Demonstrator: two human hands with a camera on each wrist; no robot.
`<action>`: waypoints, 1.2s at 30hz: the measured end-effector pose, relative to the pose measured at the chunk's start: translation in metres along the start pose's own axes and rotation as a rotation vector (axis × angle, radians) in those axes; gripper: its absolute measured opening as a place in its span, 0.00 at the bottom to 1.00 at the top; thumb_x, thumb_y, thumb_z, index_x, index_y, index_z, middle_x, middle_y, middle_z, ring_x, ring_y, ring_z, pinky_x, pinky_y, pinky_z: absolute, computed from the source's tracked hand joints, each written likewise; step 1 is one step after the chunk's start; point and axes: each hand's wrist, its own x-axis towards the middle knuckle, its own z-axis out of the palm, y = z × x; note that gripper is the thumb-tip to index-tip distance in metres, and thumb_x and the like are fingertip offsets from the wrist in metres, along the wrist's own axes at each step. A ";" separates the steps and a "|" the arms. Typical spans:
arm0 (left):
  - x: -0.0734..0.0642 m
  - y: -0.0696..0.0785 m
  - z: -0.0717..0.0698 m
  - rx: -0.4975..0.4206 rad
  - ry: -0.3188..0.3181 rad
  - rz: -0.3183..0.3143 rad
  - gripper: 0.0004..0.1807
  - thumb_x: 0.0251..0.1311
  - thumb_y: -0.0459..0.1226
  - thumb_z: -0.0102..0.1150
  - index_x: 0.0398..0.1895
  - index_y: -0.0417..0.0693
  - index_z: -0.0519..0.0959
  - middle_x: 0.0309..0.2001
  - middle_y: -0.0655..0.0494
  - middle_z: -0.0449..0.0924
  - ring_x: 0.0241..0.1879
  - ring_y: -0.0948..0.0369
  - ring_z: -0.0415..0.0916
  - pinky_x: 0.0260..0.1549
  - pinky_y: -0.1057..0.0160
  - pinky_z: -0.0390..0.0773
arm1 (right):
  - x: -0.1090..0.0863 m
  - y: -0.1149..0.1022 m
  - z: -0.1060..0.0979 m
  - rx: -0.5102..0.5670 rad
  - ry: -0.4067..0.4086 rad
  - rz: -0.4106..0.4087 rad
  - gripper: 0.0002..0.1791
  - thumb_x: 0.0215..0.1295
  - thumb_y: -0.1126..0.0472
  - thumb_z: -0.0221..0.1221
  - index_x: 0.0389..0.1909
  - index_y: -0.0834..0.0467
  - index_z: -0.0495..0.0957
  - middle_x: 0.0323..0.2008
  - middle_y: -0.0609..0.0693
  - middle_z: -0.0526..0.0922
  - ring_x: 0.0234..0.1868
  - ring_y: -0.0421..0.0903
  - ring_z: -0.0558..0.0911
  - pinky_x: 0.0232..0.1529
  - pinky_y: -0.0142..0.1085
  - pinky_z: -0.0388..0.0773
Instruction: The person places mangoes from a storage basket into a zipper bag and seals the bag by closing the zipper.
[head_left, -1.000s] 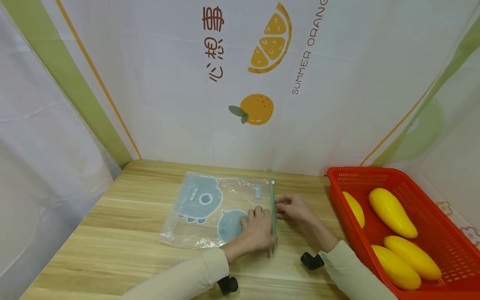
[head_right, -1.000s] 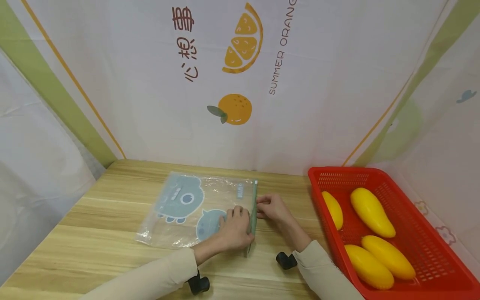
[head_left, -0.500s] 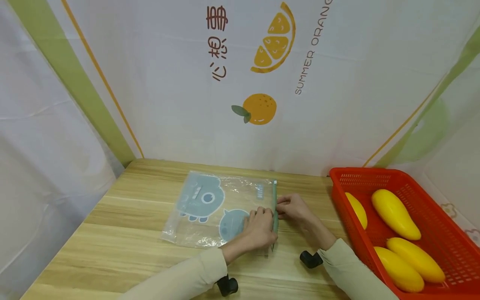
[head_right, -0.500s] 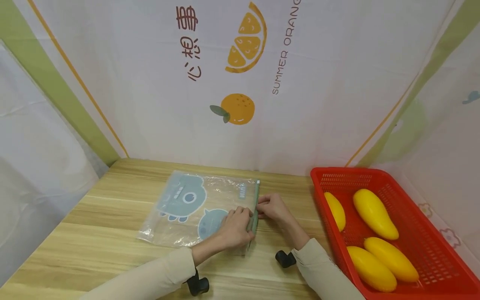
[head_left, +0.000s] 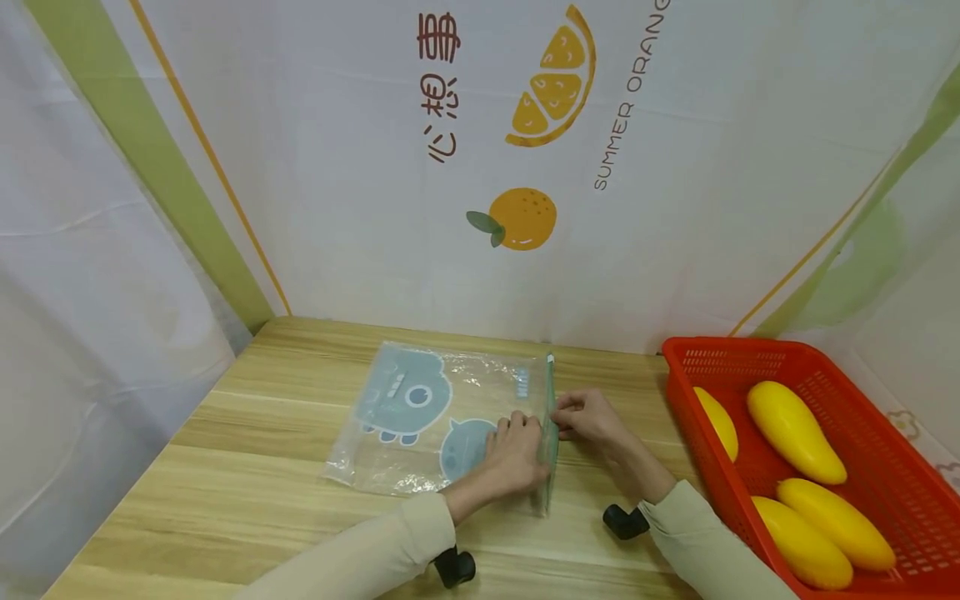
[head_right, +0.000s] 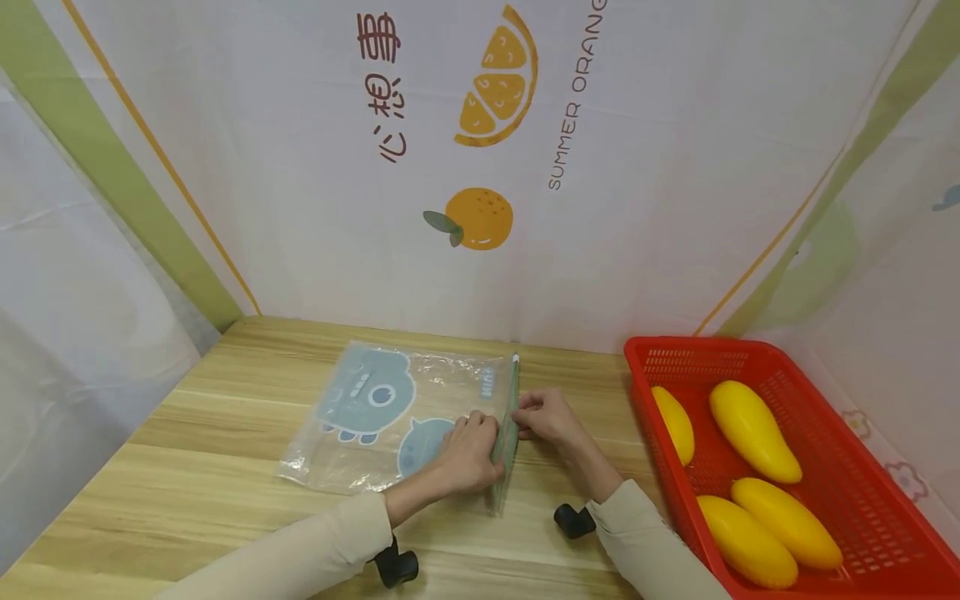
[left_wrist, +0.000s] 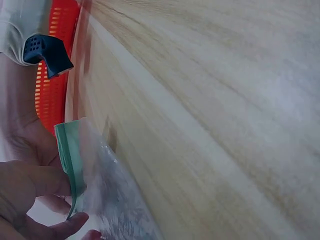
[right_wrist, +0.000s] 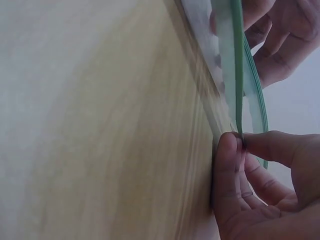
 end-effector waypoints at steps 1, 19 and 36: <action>0.001 -0.001 0.000 -0.011 0.001 0.002 0.16 0.48 0.33 0.72 0.39 0.42 0.75 0.45 0.45 0.73 0.41 0.50 0.69 0.37 0.53 0.75 | 0.000 0.000 -0.001 0.000 -0.002 -0.003 0.06 0.68 0.75 0.60 0.43 0.74 0.78 0.31 0.58 0.83 0.29 0.45 0.83 0.33 0.38 0.87; 0.005 -0.022 -0.017 -0.462 -0.001 0.018 0.07 0.56 0.21 0.61 0.34 0.34 0.73 0.25 0.50 0.78 0.17 0.57 0.81 0.18 0.70 0.79 | 0.002 0.008 -0.002 0.035 0.040 -0.039 0.06 0.66 0.74 0.64 0.40 0.74 0.79 0.27 0.55 0.82 0.26 0.44 0.82 0.29 0.35 0.87; -0.002 -0.047 -0.076 -0.741 -0.074 -0.115 0.18 0.64 0.17 0.54 0.57 0.25 0.70 0.37 0.37 0.84 0.32 0.43 0.86 0.33 0.56 0.88 | -0.001 0.014 -0.001 0.089 0.010 -0.094 0.03 0.63 0.76 0.65 0.35 0.71 0.80 0.25 0.54 0.83 0.23 0.44 0.83 0.27 0.33 0.85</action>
